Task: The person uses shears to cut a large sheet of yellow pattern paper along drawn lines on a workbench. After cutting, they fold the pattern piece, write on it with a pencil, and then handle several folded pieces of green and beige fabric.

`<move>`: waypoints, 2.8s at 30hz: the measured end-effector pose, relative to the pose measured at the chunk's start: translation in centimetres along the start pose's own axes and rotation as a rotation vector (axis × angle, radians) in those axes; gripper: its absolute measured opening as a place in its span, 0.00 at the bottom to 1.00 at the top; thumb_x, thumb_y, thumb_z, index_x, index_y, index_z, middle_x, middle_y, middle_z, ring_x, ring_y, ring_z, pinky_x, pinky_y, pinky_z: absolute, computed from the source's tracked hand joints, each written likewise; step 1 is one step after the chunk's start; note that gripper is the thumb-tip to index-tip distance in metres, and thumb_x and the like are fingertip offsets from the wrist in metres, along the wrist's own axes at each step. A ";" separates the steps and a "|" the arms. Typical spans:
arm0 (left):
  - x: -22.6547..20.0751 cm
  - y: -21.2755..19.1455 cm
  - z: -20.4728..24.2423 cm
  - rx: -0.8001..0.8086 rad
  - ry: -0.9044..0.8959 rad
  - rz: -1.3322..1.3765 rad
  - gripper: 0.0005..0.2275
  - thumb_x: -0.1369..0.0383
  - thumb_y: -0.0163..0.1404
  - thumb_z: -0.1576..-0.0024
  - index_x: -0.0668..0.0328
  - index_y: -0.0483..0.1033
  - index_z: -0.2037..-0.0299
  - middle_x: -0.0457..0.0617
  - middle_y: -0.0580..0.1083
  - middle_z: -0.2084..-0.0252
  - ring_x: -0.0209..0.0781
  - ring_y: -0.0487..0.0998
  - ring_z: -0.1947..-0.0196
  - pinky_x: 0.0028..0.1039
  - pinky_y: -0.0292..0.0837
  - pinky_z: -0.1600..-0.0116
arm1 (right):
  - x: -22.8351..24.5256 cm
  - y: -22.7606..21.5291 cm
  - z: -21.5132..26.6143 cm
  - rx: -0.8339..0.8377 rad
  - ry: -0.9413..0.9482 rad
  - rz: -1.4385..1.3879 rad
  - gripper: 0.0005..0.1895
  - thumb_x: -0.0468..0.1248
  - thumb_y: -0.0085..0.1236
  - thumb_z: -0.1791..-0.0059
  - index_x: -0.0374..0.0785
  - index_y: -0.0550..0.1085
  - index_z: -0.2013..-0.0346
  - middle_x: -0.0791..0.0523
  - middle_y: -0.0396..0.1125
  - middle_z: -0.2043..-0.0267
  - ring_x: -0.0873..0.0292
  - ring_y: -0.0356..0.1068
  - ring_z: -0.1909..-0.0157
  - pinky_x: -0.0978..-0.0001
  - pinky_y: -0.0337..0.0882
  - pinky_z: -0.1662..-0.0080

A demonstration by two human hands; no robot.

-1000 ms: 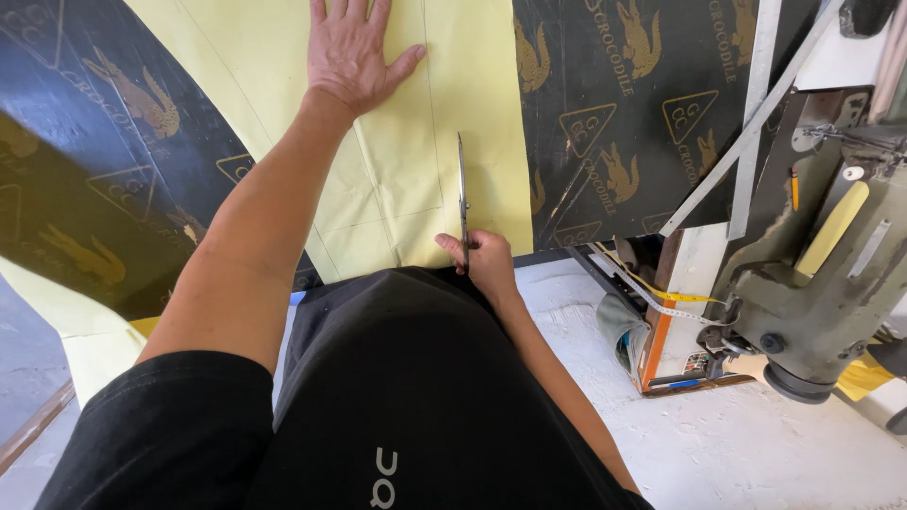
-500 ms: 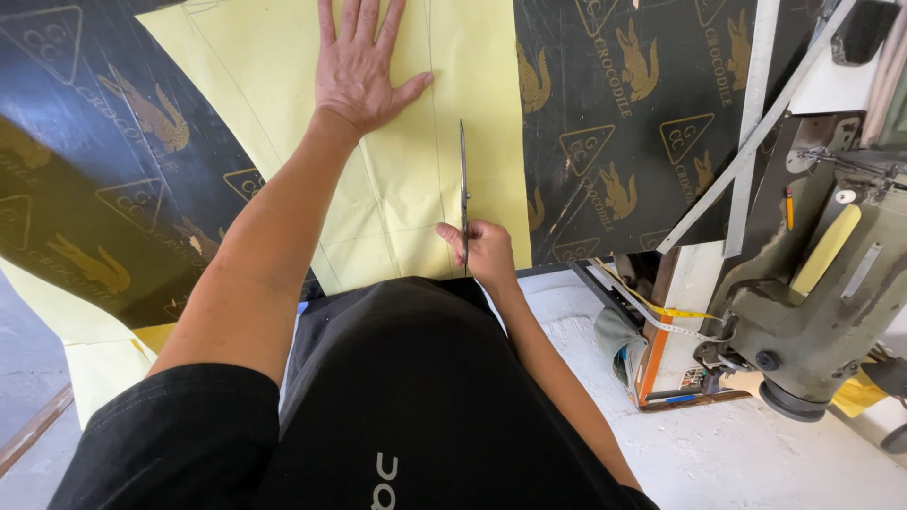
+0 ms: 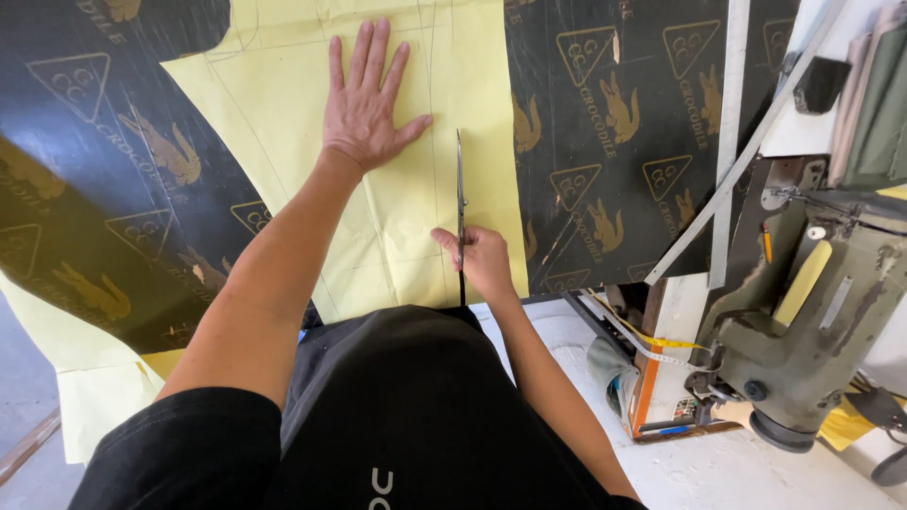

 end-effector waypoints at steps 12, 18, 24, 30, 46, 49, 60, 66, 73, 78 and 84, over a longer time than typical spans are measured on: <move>0.3 0.8 0.2 -0.005 0.002 -0.020 0.44 0.31 0.17 0.39 0.54 0.42 0.19 0.59 0.33 0.19 0.54 0.28 0.19 0.59 0.20 0.22 | 1.6 -0.1 -1.5 -0.010 0.026 0.009 0.31 0.50 0.68 0.55 0.42 0.61 0.92 0.57 0.62 0.90 0.65 0.58 0.83 0.72 0.62 0.68; 0.1 0.6 0.6 -0.003 0.008 0.009 0.45 0.30 0.13 0.39 0.54 0.42 0.19 0.59 0.33 0.19 0.54 0.28 0.19 0.59 0.20 0.22 | 3.6 -0.1 -2.6 -0.015 0.047 0.054 0.32 0.54 0.67 0.54 0.43 0.62 0.92 0.59 0.59 0.90 0.66 0.51 0.84 0.74 0.55 0.72; -0.5 1.2 2.4 0.009 0.002 0.005 0.45 0.30 0.11 0.39 0.52 0.41 0.19 0.57 0.32 0.18 0.53 0.28 0.19 0.58 0.20 0.21 | 1.2 0.4 -2.6 -0.016 -0.084 0.005 0.32 0.52 0.67 0.54 0.42 0.58 0.90 0.56 0.61 0.90 0.64 0.58 0.85 0.71 0.61 0.71; -1.9 2.8 5.5 0.029 0.031 -0.010 0.44 0.31 0.14 0.39 0.51 0.41 0.19 0.57 0.32 0.18 0.53 0.28 0.19 0.57 0.19 0.22 | -0.1 0.7 -2.1 -0.024 -0.024 0.044 0.31 0.53 0.67 0.54 0.43 0.58 0.89 0.57 0.62 0.89 0.65 0.57 0.83 0.71 0.61 0.69; -1.0 0.3 -0.8 0.011 -0.027 0.051 0.33 0.46 0.20 0.31 0.54 0.42 0.19 0.56 0.33 0.19 0.53 0.28 0.20 0.56 0.19 0.22 | 2.1 0.2 -3.0 -0.042 -0.024 0.016 0.32 0.53 0.69 0.55 0.42 0.60 0.91 0.56 0.61 0.89 0.64 0.58 0.84 0.72 0.60 0.71; -1.1 -0.2 -0.7 0.002 -0.021 0.083 0.33 0.45 0.20 0.31 0.56 0.44 0.19 0.57 0.34 0.19 0.54 0.29 0.20 0.57 0.21 0.22 | 3.6 0.0 -4.0 -0.039 -0.015 0.091 0.32 0.55 0.68 0.55 0.41 0.64 0.92 0.58 0.61 0.90 0.65 0.55 0.84 0.73 0.58 0.72; -0.9 -0.3 -1.0 0.007 -0.020 0.078 0.34 0.44 0.19 0.32 0.54 0.42 0.19 0.57 0.33 0.19 0.54 0.29 0.20 0.57 0.20 0.21 | 4.6 0.0 -5.9 -0.043 -0.115 0.032 0.31 0.51 0.68 0.54 0.42 0.60 0.90 0.58 0.61 0.89 0.65 0.56 0.84 0.72 0.61 0.71; -0.9 -0.5 -0.8 -0.009 -0.008 0.092 0.34 0.44 0.18 0.31 0.56 0.43 0.19 0.58 0.34 0.19 0.55 0.30 0.20 0.58 0.22 0.21 | 6.8 -0.1 -6.5 -0.047 -0.099 0.126 0.31 0.56 0.66 0.55 0.43 0.63 0.92 0.60 0.61 0.90 0.66 0.57 0.82 0.73 0.61 0.68; -0.9 -0.8 -0.7 -0.032 0.012 0.120 0.35 0.45 0.19 0.31 0.59 0.45 0.19 0.60 0.36 0.20 0.59 0.32 0.20 0.59 0.23 0.22 | 6.8 -0.1 -7.7 -0.041 -0.168 0.064 0.30 0.52 0.68 0.55 0.42 0.63 0.91 0.57 0.64 0.90 0.67 0.57 0.84 0.73 0.62 0.70; -0.9 -0.7 -0.8 -0.053 0.020 0.126 0.35 0.45 0.19 0.31 0.60 0.46 0.20 0.60 0.37 0.20 0.59 0.33 0.20 0.60 0.24 0.22 | 9.7 -0.5 -8.1 -0.041 -0.110 0.135 0.29 0.58 0.64 0.56 0.44 0.65 0.90 0.59 0.65 0.88 0.66 0.61 0.81 0.71 0.64 0.65; -0.3 0.5 -1.6 -0.128 0.031 0.041 0.33 0.46 0.20 0.29 0.59 0.54 0.22 0.60 0.44 0.21 0.59 0.41 0.22 0.56 0.30 0.23 | 9.4 -0.6 -9.0 -0.033 -0.223 0.069 0.30 0.51 0.67 0.54 0.44 0.61 0.90 0.57 0.64 0.89 0.66 0.61 0.84 0.71 0.66 0.67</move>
Point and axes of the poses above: each hand's wrist, its own z-axis away from the middle knuckle, its own y-axis out of the palm, x = y × z, the point moved 7 cm from there along -z, towards the middle knuckle
